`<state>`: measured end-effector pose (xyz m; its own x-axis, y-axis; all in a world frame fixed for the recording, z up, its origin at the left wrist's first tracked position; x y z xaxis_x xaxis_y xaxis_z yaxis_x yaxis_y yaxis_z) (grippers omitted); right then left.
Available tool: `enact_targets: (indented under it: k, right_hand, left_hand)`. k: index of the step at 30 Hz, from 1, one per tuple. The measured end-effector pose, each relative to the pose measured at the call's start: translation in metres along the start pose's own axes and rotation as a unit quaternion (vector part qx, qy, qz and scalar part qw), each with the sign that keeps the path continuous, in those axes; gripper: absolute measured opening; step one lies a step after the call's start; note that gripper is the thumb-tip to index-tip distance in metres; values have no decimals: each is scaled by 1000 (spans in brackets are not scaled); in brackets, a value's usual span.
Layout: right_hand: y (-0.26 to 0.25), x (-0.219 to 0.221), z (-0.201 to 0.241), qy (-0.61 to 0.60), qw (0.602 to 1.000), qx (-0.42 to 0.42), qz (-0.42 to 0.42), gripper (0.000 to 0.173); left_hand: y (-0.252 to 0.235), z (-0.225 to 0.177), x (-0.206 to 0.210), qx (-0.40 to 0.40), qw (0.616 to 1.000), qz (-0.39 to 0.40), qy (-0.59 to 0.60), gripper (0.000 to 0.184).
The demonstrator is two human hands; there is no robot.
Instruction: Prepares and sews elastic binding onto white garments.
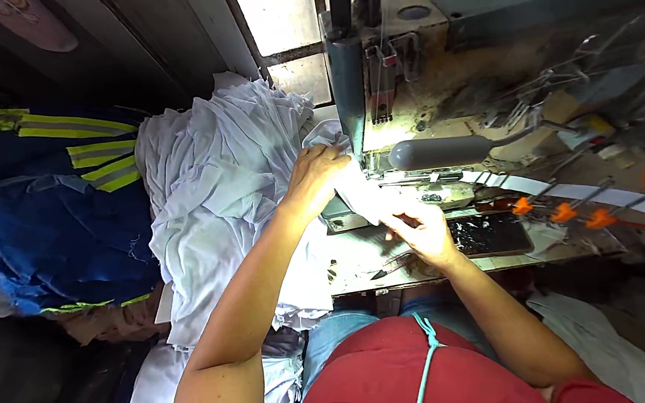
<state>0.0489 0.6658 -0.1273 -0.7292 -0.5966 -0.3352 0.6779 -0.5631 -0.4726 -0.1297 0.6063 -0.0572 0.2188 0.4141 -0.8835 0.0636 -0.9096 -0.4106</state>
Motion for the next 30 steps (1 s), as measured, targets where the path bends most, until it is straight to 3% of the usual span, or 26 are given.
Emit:
enact_targets:
  k: [3, 6, 9, 12, 17, 20, 23, 27, 30]
  right_hand:
    - [-12, 3, 5, -4, 1000, 9, -6, 7]
    - [-19, 5, 4, -20, 999, 38, 3, 9]
    - [-22, 6, 3, -30, 998, 50, 17, 12]
    - [-22, 6, 4, -20, 998, 51, 16, 14]
    - [-21, 5, 9, 11, 998, 56, 20, 19]
    - [-20, 4, 13, 64, 998, 21, 5, 19]
    - [-20, 6, 25, 122, 991, -40, -26, 18]
    - [-18, 7, 50, 75, 974, -200, -76, 13]
    - [-12, 5, 67, 66, 965, -245, -65, 12]
  left_hand:
    - [7, 9, -10, -28, 999, -6, -17, 54]
    - [28, -3, -36, -24, 994, 38, 103, 73]
    - [37, 9, -56, 12, 961, 19, 276, 53]
    - [30, 27, -50, 11, 971, -3, 237, 24]
    - [22, 33, -41, 10, 989, 64, 135, 16]
    - [32, 12, -79, 20, 961, 29, 273, 15]
    - [46, -34, -96, -17, 882, 56, 467, 18]
    - [61, -60, -86, -20, 893, 14, 450, 15]
    - [72, -63, -78, -26, 892, -9, 452, 13]
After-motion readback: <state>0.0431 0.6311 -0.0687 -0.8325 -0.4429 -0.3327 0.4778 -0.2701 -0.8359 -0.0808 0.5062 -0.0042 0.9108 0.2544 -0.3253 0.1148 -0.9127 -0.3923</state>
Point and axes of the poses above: each hand's wrist, its own y-axis away from the middle knuckle, its own x-axis out of the palm, z = x × y, the point moved 6 cm from there along -y, towards the middle knuckle, and after that the axes turned 13 degrees about y, right-handed, at the moved point
